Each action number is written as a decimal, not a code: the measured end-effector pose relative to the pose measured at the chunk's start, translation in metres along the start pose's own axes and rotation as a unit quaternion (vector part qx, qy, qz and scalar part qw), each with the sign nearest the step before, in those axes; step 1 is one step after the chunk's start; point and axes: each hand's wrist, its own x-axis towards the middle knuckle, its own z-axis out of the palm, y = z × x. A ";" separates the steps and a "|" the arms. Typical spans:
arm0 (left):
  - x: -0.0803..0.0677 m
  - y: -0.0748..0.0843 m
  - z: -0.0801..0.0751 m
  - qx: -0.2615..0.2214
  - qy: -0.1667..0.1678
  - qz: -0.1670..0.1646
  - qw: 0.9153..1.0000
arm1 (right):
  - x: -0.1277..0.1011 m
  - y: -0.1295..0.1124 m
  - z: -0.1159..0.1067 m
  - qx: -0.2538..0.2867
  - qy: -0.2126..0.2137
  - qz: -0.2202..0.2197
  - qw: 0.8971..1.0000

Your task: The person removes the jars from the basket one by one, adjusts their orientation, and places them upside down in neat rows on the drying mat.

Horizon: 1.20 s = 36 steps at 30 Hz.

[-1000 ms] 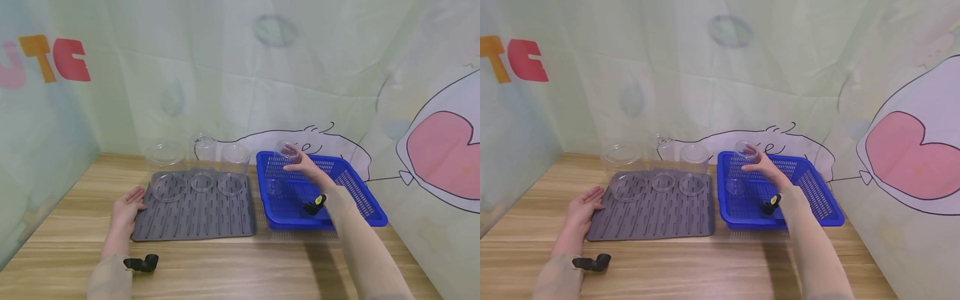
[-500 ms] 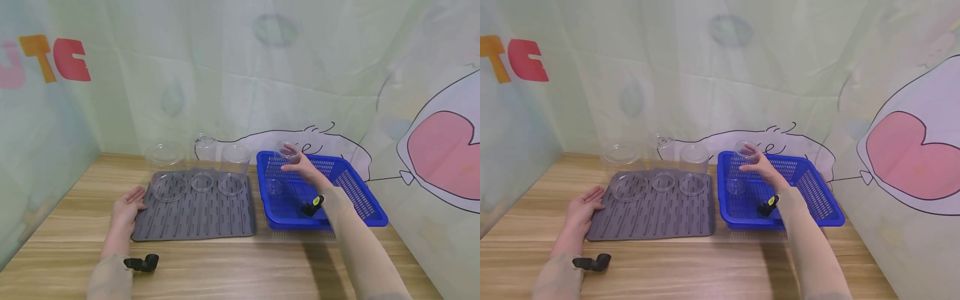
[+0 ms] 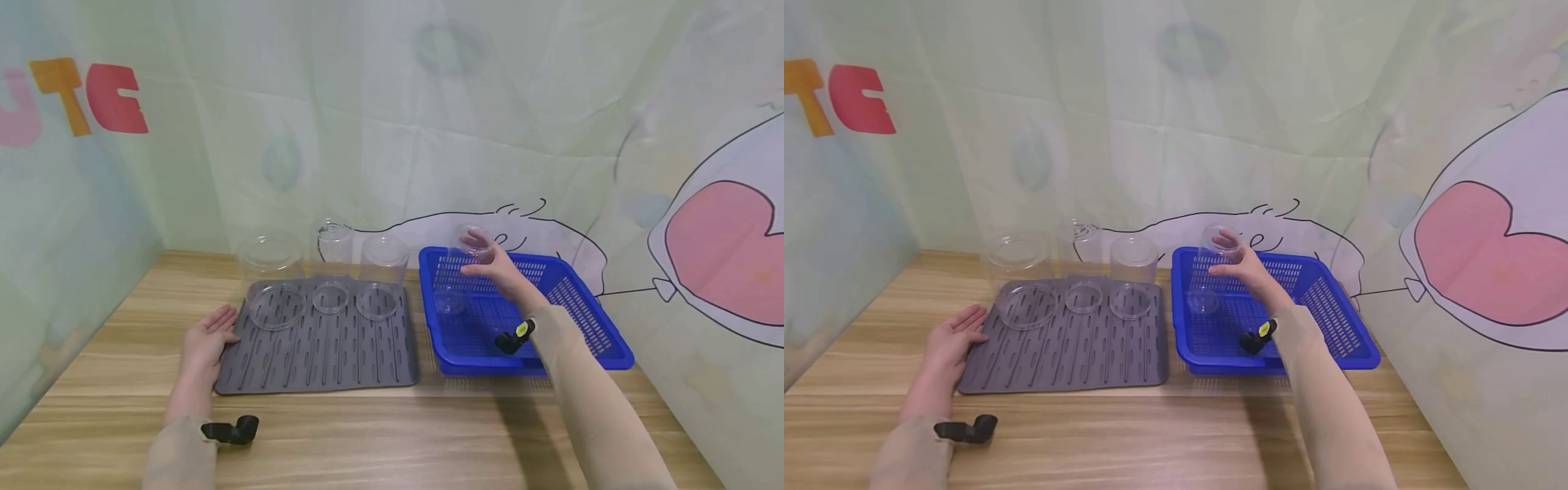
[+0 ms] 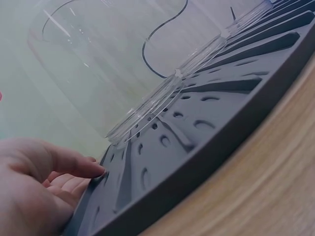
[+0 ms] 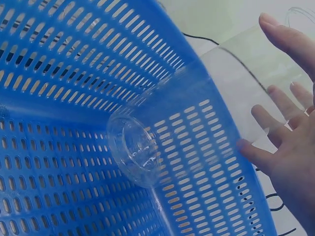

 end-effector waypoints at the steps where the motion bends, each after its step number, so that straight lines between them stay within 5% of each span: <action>1: 0.000 0.000 0.000 -0.004 -0.002 -0.001 1.000 | -0.001 -0.002 0.000 -0.002 0.003 -0.001 1.000; 9: 0.001 0.001 -0.001 -0.029 -0.003 -0.010 1.000 | -0.007 -0.017 -0.001 -0.032 0.060 -0.013 0.998; 16: -0.001 0.014 -0.008 -0.103 0.013 -0.018 0.994 | -0.009 -0.033 0.001 -0.032 0.103 -0.029 0.994; 21: -0.009 0.031 -0.011 -0.181 0.036 0.038 0.982 | -0.009 -0.049 0.008 -0.042 0.138 -0.049 0.988; 29: -0.034 0.068 -0.002 -0.292 0.069 0.138 0.944 | -0.011 -0.075 0.026 -0.115 0.174 -0.068 0.976; 32: -0.045 0.079 0.004 -0.311 0.064 0.173 0.932 | -0.012 -0.084 0.035 -0.166 0.188 -0.082 0.965; 36: -0.059 0.092 0.013 -0.301 0.051 0.210 0.929 | -0.013 -0.097 0.050 -0.213 0.207 -0.115 0.948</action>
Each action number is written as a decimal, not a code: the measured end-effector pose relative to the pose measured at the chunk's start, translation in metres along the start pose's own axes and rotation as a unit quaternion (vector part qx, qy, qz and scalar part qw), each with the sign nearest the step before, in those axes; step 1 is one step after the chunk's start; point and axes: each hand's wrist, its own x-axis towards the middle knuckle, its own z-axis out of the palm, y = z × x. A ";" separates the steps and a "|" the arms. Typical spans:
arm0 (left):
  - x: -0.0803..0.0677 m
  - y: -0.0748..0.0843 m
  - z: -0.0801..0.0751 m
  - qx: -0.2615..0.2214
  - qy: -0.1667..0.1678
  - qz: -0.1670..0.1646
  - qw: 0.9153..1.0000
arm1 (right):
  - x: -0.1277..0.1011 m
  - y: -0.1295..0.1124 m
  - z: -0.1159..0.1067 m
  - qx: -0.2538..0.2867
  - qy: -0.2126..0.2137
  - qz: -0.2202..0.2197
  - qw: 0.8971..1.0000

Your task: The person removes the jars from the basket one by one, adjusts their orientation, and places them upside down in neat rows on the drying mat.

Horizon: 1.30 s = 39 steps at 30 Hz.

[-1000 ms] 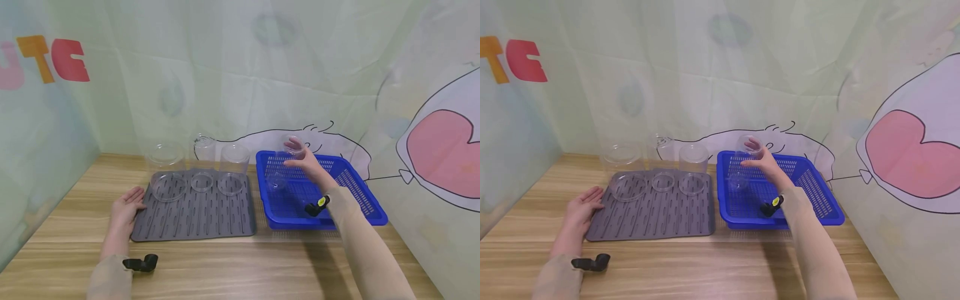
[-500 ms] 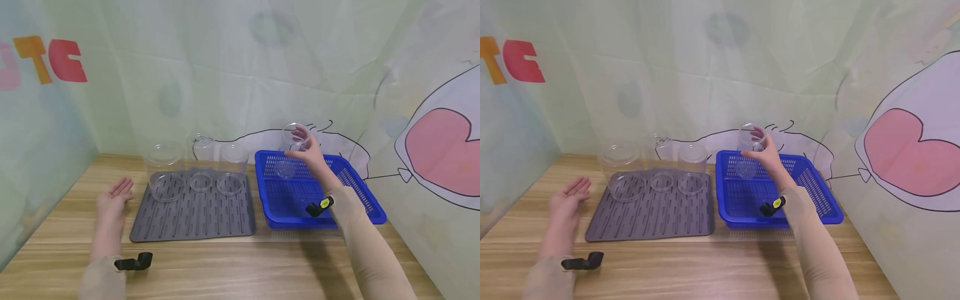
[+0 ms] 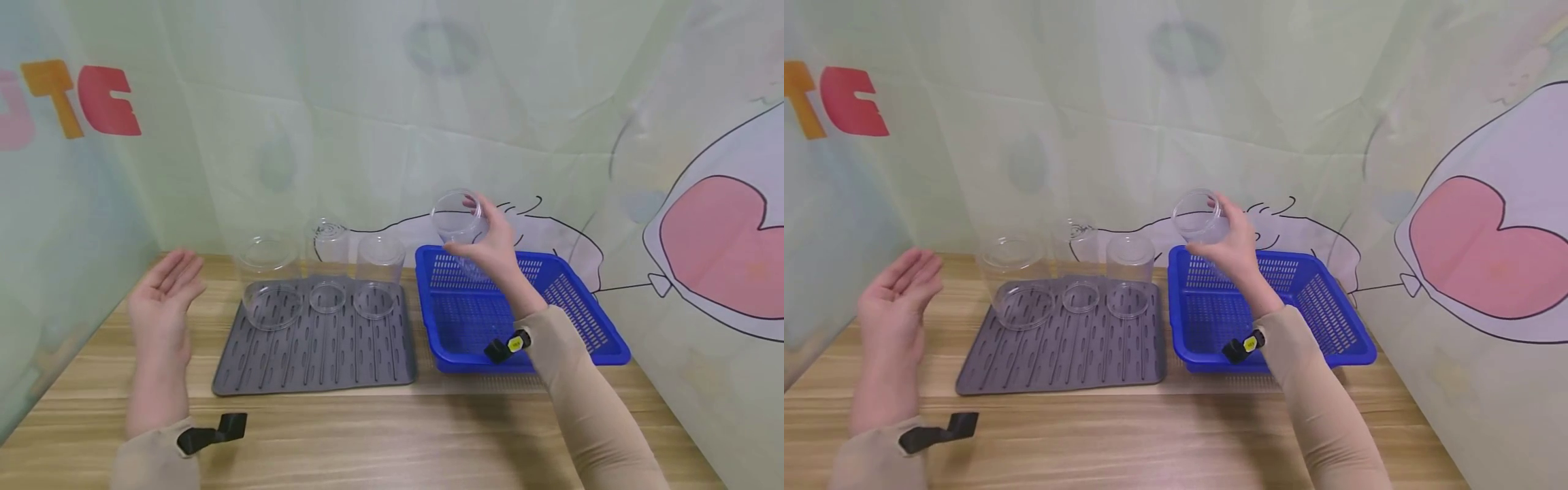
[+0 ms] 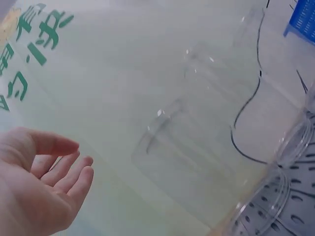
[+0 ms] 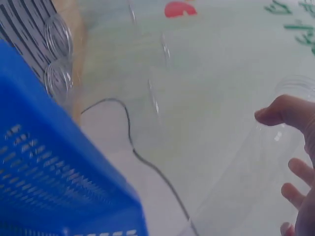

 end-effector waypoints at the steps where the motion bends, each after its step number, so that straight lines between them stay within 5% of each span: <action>1: -0.003 0.001 0.004 0.007 -0.009 0.004 1.000 | -0.001 -0.004 0.002 -0.012 0.006 -0.011 1.000; 6: -0.016 0.002 0.022 0.063 -0.103 0.016 0.993 | -0.008 -0.023 0.012 -0.093 0.028 -0.056 0.994; 13: -0.032 -0.009 0.048 0.178 -0.227 0.032 0.957 | -0.023 -0.045 0.031 -0.172 0.042 -0.111 0.978; 23: -0.044 -0.032 0.069 0.291 -0.296 -0.008 0.910 | -0.049 -0.056 0.063 -0.286 0.044 -0.215 0.933; 39: -0.052 -0.066 0.080 0.303 -0.359 -0.043 0.882 | -0.076 -0.058 0.102 -0.349 0.025 -0.261 0.900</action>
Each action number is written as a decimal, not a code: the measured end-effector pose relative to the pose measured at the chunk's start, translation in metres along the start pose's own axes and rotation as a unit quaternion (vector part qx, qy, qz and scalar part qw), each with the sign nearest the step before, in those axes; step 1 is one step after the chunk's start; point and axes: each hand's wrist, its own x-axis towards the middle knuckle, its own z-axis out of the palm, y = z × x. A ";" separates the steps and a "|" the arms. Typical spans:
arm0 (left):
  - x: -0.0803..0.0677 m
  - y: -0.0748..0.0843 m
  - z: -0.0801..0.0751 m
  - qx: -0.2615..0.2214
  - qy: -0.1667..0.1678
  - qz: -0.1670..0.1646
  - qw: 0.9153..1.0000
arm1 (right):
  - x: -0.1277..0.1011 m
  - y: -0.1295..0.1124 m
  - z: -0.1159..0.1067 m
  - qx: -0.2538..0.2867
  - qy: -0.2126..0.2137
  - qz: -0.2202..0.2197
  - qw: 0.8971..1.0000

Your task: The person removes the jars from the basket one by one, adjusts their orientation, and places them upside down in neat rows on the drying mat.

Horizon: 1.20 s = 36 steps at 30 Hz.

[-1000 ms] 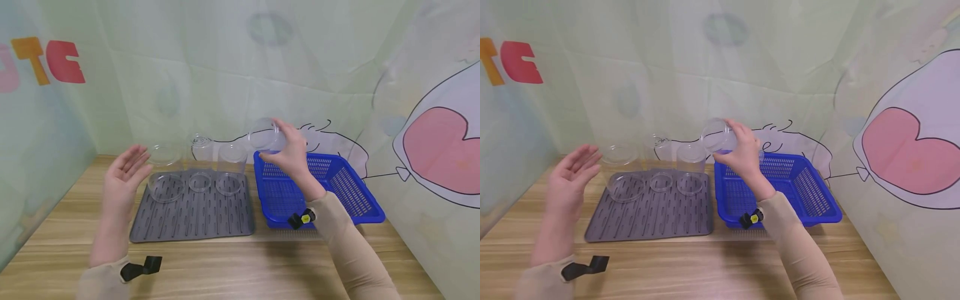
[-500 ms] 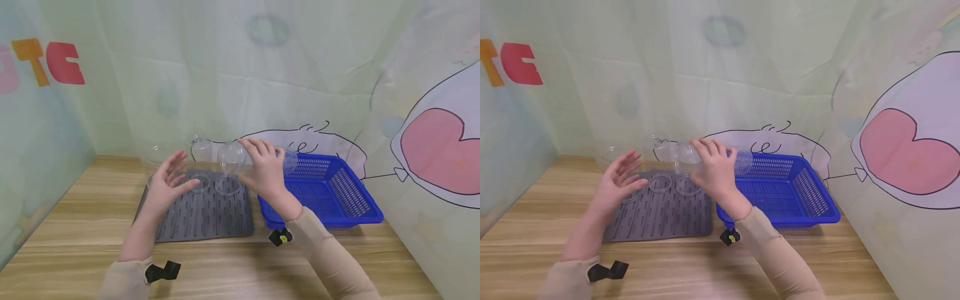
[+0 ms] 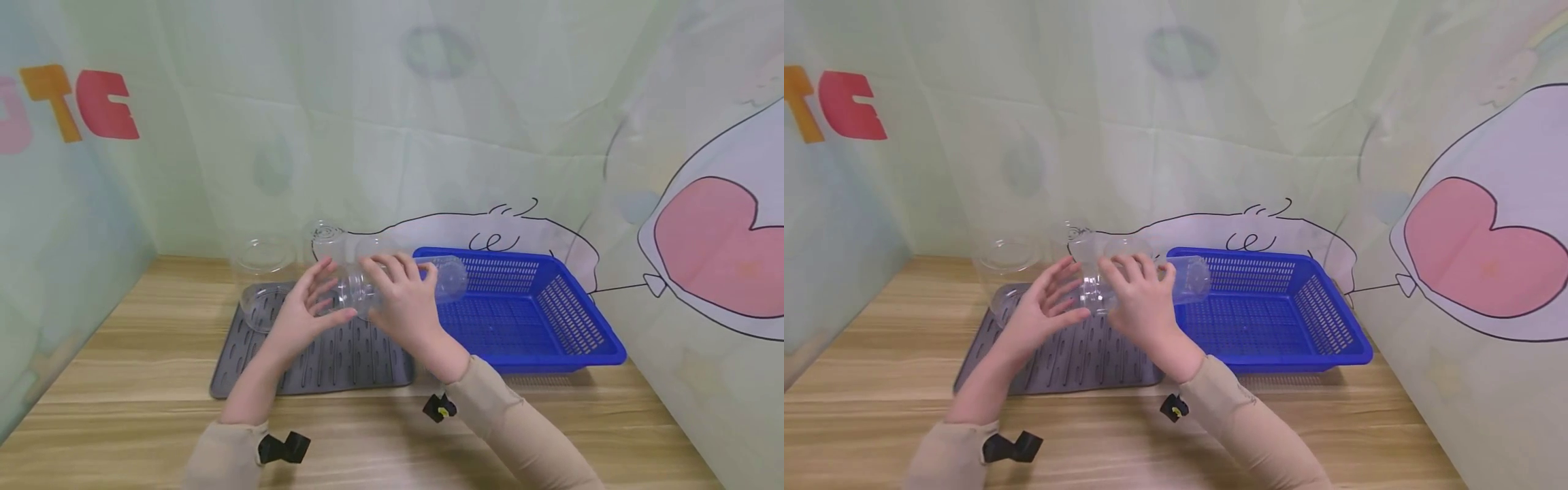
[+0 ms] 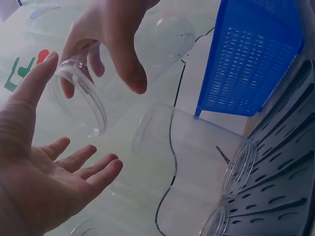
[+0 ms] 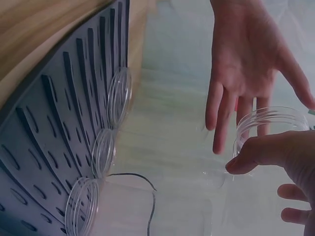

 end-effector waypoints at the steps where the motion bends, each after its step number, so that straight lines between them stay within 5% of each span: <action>1: 0.000 0.000 0.001 0.001 -0.003 -0.001 1.000 | -0.001 -0.002 0.001 -0.005 0.000 -0.004 1.000; 18: 0.001 -0.004 0.007 0.021 -0.005 -0.048 0.999 | -0.007 -0.013 0.006 -0.036 -0.018 -0.014 0.999; 36: -0.001 -0.003 0.002 0.004 -0.004 -0.026 1.000 | -0.011 0.002 0.000 0.014 -0.020 -0.073 0.997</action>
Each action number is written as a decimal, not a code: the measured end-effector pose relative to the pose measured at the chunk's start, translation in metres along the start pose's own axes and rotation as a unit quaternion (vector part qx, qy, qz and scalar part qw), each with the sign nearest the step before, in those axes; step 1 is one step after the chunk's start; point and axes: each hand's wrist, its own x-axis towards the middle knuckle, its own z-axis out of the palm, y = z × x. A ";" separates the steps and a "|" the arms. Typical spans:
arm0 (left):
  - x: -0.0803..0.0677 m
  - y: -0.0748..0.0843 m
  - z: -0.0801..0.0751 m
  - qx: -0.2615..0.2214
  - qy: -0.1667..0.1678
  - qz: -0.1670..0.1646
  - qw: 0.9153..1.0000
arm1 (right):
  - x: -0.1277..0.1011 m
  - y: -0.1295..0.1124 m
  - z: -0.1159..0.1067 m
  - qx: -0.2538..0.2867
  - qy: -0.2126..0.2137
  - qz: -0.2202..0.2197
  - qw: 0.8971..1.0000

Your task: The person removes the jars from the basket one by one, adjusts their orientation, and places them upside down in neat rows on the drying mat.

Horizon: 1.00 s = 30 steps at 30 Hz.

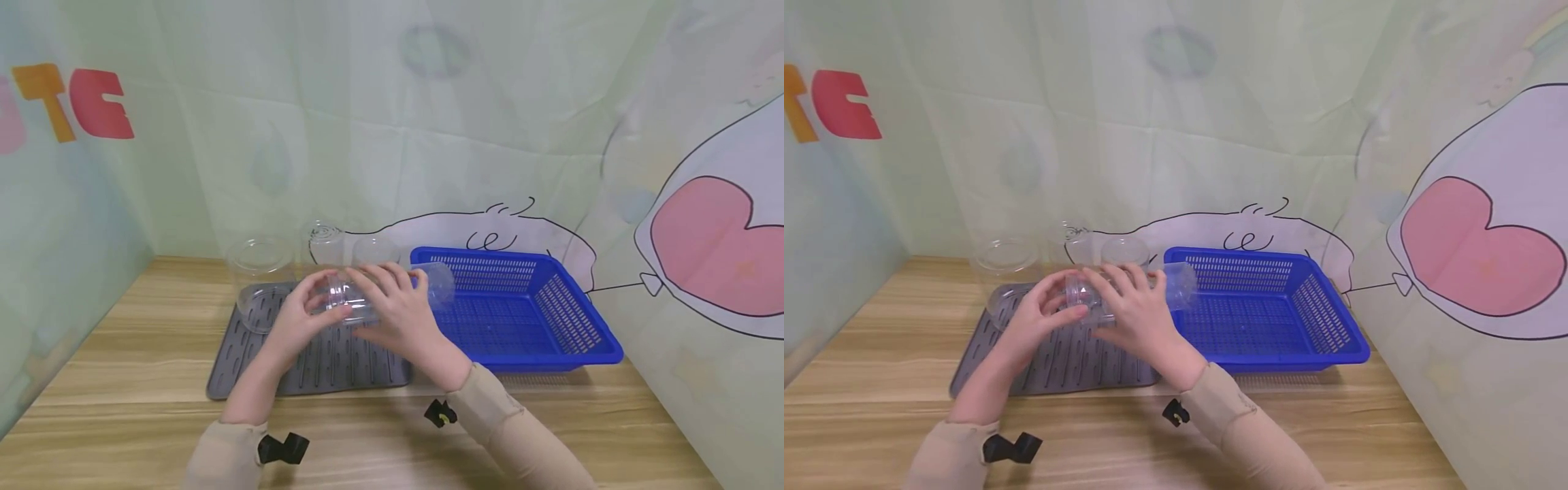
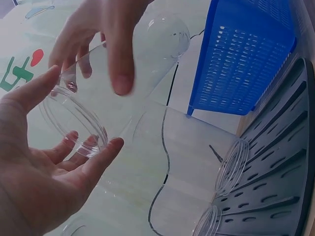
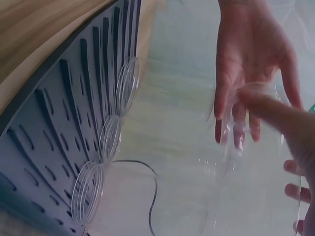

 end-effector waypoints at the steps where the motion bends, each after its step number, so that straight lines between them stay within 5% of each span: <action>1: 0.000 0.001 -0.001 -0.003 0.003 0.001 1.000 | -0.001 0.002 -0.001 0.006 0.010 -0.005 1.000; 8: -0.002 0.005 -0.010 -0.021 0.024 0.004 0.999 | -0.008 0.024 -0.001 0.079 0.126 0.024 0.989; 12: -0.004 0.007 -0.015 -0.029 0.038 0.008 0.999 | -0.009 0.037 0.001 0.157 0.168 0.096 0.968; 15: -0.004 0.007 -0.018 -0.043 0.047 0.018 0.998 | -0.011 0.045 0.002 0.232 0.170 0.168 0.943; 19: -0.003 0.006 -0.019 -0.071 0.056 0.030 0.995 | -0.016 0.056 0.003 0.357 0.148 0.278 0.879; 23: -0.002 0.005 -0.018 -0.092 0.062 0.033 0.993 | -0.023 0.066 0.007 0.470 0.136 0.355 0.796; 27: -0.001 0.004 -0.015 -0.109 0.067 0.043 0.991 | -0.027 0.071 0.012 0.571 0.138 0.380 0.715; 30: 0.000 0.003 -0.012 -0.124 0.071 0.055 0.988 | -0.029 0.071 0.014 0.643 0.145 0.390 0.643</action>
